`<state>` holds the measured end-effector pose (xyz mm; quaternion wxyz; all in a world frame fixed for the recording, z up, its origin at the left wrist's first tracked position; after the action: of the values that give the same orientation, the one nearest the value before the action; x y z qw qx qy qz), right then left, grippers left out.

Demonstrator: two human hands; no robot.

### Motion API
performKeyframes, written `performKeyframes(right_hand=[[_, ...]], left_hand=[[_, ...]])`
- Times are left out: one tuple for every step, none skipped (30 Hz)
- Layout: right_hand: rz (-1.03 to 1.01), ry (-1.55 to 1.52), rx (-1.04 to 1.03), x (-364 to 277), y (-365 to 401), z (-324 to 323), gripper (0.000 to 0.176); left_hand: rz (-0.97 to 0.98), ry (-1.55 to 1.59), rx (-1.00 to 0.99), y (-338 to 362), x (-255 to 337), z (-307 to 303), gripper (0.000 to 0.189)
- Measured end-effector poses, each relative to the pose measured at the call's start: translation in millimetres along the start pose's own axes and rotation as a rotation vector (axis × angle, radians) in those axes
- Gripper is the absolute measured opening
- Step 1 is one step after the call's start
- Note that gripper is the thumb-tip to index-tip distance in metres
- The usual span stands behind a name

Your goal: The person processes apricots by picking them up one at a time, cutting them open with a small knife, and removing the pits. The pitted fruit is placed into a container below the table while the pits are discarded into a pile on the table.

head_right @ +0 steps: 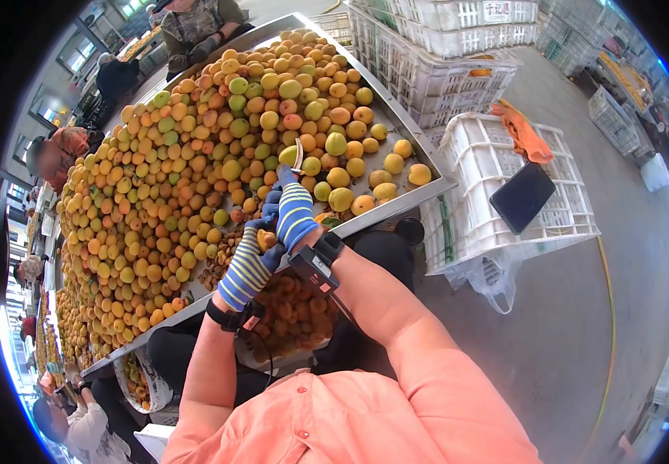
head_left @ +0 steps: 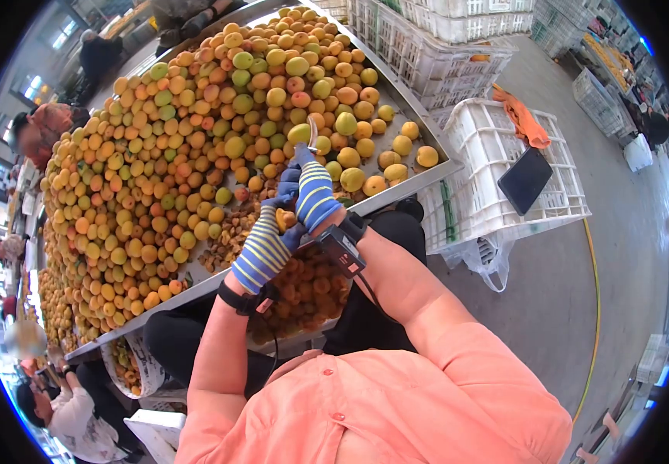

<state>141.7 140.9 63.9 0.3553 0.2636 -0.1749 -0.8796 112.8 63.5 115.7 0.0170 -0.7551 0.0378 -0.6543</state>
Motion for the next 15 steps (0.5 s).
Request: performKeyframes(right_hand=[[0.024,-0.005,-0.034,3.9,-5.5,-1.8,0.038],[0.020,-0.006,-0.048,4.1,-6.2,-1.6,0.037],[0.016,-0.008,-0.061,4.6,-6.9,-1.0,0.037],[0.014,-0.009,-0.079,5.3,-8.0,1.2,0.037],[0.017,-0.021,-0.095,4.7,-7.7,3.9,0.037],[0.026,-0.035,-0.113,5.5,-7.2,6.6,0.036],[0.014,0.004,-0.073,4.2,-7.5,4.0,0.035],[-0.009,0.024,-0.078,0.2,-4.3,6.4,0.035],[-0.051,0.080,-0.116,-7.0,-1.5,11.4,0.037],[-0.094,0.135,-0.155,-14.5,1.0,16.5,0.038],[-0.120,0.203,-0.187,-19.4,3.6,20.7,0.037],[-0.121,0.295,-0.272,-20.8,6.4,28.9,0.035],[-0.164,0.503,-0.209,-23.8,7.2,27.3,0.033],[-0.210,0.711,-0.140,-27.4,13.4,31.2,0.031],[-0.494,1.131,-0.125,-39.1,21.9,44.3,0.030]], left_hand=[[-0.031,-0.059,0.006,1.0,3.2,-0.6,0.036],[0.021,-0.045,0.020,-0.3,4.1,-2.7,0.035],[0.074,-0.030,0.034,-1.7,1.0,-5.9,0.033],[0.128,-0.019,0.050,-2.2,0.9,-9.4,0.032],[0.080,-0.053,0.071,-1.5,-1.0,-11.6,0.030],[0.027,-0.089,0.096,1.4,-2.1,-14.8,0.028],[-0.021,-0.062,0.111,5.1,-1.8,-15.2,0.028],[-0.202,-0.045,0.138,11.0,-16.6,-20.9,0.022],[-0.191,0.129,0.218,11.0,-22.3,-25.4,0.023],[-0.175,0.303,0.299,9.9,-28.7,-31.1,0.028],[-0.234,0.216,0.263,10.6,-28.9,-37.4,0.039],[-0.260,0.454,0.203,8.6,-37.6,-36.9,0.041],[-0.313,0.594,0.170,10.0,-44.4,-37.1,0.042],[-0.366,0.737,0.133,10.6,-46.0,-34.5,0.043],[-0.397,0.938,0.045,9.7,-53.4,-28.7,0.044]])
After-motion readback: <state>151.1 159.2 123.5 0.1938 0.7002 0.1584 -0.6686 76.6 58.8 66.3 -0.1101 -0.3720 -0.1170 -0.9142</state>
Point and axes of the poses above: each hand's wrist, its own y-axis away from the middle knuckle, its own z-axis out of the palm, x = y × z, the point moved 10 cm from there along -y, towards the middle knuckle, and after that the axes turned 9 degrees about y, right-handed, at the moved point
